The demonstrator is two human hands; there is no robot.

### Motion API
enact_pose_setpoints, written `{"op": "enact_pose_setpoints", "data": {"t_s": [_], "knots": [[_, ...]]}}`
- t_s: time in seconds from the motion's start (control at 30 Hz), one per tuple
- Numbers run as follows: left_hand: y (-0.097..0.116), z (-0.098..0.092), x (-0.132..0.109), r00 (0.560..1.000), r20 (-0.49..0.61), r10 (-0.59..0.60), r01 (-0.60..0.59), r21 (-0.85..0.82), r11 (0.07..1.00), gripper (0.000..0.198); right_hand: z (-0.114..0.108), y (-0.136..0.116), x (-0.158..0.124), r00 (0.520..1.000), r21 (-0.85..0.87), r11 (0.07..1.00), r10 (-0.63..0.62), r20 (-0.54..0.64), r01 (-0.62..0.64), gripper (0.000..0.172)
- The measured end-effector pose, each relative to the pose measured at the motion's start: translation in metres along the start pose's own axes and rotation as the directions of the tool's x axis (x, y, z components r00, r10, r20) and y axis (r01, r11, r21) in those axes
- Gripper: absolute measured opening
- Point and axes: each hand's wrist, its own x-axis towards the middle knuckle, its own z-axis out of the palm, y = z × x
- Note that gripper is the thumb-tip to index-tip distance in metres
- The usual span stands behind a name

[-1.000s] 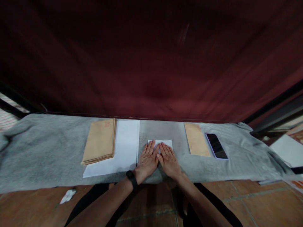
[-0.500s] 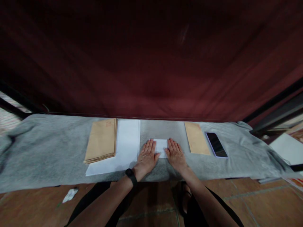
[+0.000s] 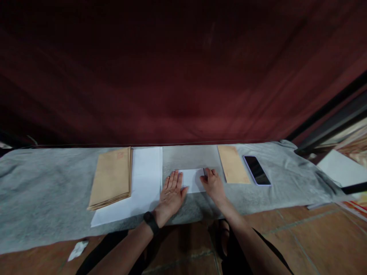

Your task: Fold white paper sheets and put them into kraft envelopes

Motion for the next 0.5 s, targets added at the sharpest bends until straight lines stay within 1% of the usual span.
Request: {"op": "enact_pose_setpoints", "data": {"t_s": [0.1, 0.17, 0.2, 0.23, 0.3, 0.33, 0.37, 0.43, 0.5], "knots": [[0.0, 0.002, -0.001, 1.0, 0.0, -0.004, 0.004, -0.009, 1.0, 0.064, 0.004, -0.005, 0.0, 0.995, 0.049, 0.995, 0.083, 0.06, -0.086, 0.039], [0.0, 0.002, -0.001, 1.0, 0.006, -0.008, 0.009, -0.028, 1.0, 0.063, 0.006, -0.005, 0.002, 0.987, 0.13, 0.98, 0.14, 0.08, -0.15, 0.033], [0.0, 0.001, 0.0, 1.0, 0.013, -0.008, 0.009, -0.048, 0.999, 0.062, 0.007, -0.004, 0.004, 0.983, 0.228, 0.958, 0.157, 0.095, -0.175, 0.029], [-0.001, 0.0, 0.002, 1.0, 0.017, -0.012, 0.014, -0.078, 0.997, 0.063, 0.007, -0.001, 0.007, 0.981, 0.353, 0.916, 0.16, 0.114, -0.19, 0.023], [-0.003, -0.005, 0.009, 0.999, -0.001, -0.051, 0.05, -0.175, 0.983, 0.067, 0.006, 0.004, 0.014, 0.98, 0.589, 0.785, 0.135, 0.144, -0.194, 0.009], [-0.005, -0.008, 0.014, 0.996, -0.026, -0.088, 0.079, -0.241, 0.967, 0.07, 0.004, 0.007, 0.018, 0.981, 0.666, 0.721, 0.123, 0.149, -0.191, 0.008], [-0.007, -0.011, 0.019, 0.989, -0.056, -0.134, 0.11, -0.314, 0.943, 0.073, 0.002, 0.01, 0.022, 0.982, 0.711, 0.678, 0.118, 0.146, -0.187, 0.012], [-0.014, -0.013, 0.03, 0.969, -0.107, -0.223, 0.151, -0.457, 0.876, 0.08, -0.003, 0.014, 0.027, 0.984, 0.743, 0.645, 0.13, 0.125, -0.18, 0.019], [-0.02, -0.012, 0.038, 0.96, -0.108, -0.259, 0.155, -0.568, 0.808, 0.086, -0.008, 0.015, 0.03, 0.985, 0.771, 0.614, 0.13, 0.113, -0.17, 0.024]]}}
